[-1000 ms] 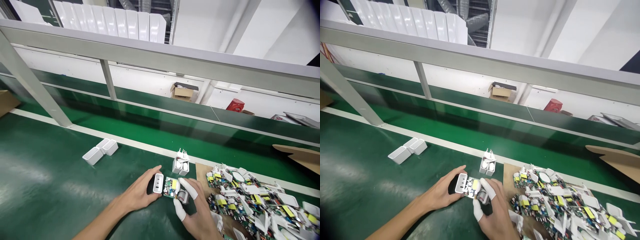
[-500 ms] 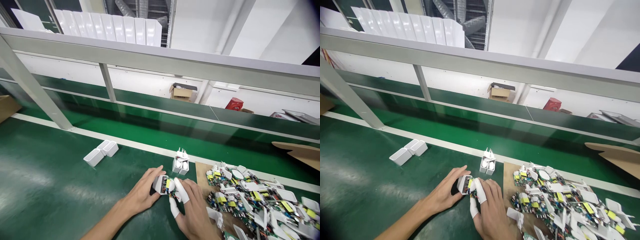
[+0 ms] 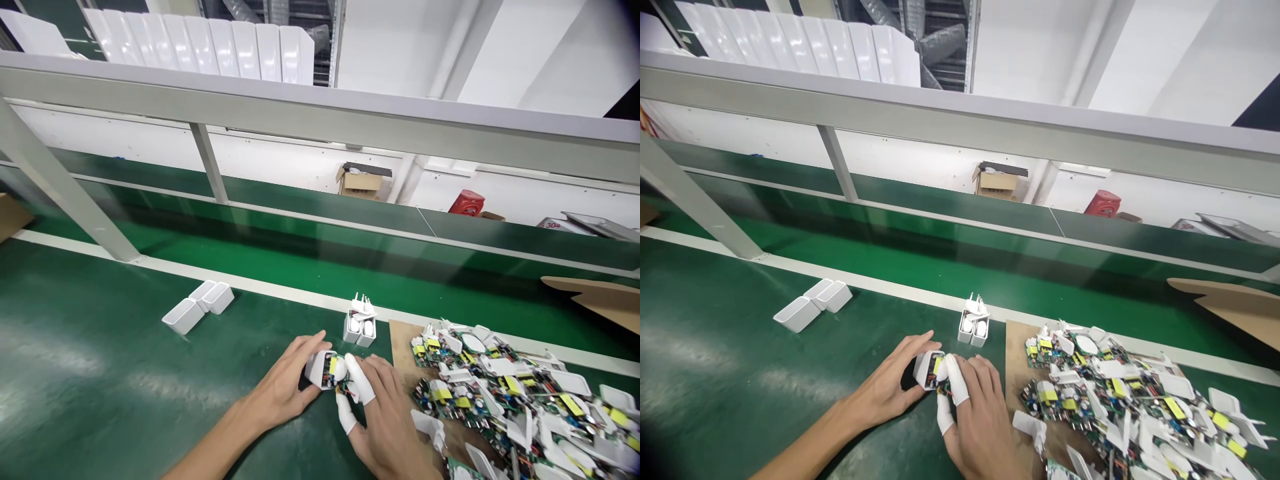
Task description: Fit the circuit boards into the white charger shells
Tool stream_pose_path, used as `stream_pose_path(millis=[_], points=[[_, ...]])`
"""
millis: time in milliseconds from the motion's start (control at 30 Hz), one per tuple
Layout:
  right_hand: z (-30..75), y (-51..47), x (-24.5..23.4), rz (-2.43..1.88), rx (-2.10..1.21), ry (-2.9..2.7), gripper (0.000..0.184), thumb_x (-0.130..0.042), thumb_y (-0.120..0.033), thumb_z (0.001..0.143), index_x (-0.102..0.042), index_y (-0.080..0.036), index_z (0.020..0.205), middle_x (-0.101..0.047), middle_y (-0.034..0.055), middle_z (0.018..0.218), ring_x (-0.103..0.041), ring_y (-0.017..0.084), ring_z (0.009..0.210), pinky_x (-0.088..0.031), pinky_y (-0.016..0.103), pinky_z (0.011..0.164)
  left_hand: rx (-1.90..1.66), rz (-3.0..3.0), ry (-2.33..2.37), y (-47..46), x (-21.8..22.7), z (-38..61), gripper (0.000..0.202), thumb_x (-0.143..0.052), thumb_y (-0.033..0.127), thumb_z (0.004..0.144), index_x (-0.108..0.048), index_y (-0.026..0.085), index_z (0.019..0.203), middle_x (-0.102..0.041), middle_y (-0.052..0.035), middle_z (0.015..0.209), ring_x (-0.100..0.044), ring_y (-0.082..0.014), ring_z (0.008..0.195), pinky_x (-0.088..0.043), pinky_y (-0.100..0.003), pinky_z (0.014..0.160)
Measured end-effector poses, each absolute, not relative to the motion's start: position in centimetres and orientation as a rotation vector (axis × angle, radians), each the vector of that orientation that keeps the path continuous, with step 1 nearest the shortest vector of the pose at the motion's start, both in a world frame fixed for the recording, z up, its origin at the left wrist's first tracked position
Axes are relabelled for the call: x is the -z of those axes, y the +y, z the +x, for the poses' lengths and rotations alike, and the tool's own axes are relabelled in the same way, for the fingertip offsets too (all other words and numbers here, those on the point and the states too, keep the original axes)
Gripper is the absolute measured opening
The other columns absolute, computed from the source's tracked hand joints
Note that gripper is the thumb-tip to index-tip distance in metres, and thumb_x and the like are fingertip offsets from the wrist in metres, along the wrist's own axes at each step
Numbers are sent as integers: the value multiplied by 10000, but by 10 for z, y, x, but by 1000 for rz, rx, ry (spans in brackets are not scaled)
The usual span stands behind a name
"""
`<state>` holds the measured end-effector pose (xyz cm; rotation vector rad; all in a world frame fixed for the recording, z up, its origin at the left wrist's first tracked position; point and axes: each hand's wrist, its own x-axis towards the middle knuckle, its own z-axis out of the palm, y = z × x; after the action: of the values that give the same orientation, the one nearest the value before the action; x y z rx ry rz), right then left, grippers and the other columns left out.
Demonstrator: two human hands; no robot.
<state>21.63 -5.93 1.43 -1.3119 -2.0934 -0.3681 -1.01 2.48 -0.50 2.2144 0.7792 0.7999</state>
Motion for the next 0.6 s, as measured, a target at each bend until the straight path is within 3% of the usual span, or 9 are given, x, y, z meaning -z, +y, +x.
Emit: stream_pose_path(millis=[600], points=[[216,-60,-19,-1334,342,-2113,526,-526,-107,959,-473,-73,1481,-662,177,1267,-560,350,1174,-574,570,966,-743,2196,810,24,7,-9,901,-655,140,986,-118,375,1670,-589,-86,1495,-492,-279,1410,-497,-510,1170]])
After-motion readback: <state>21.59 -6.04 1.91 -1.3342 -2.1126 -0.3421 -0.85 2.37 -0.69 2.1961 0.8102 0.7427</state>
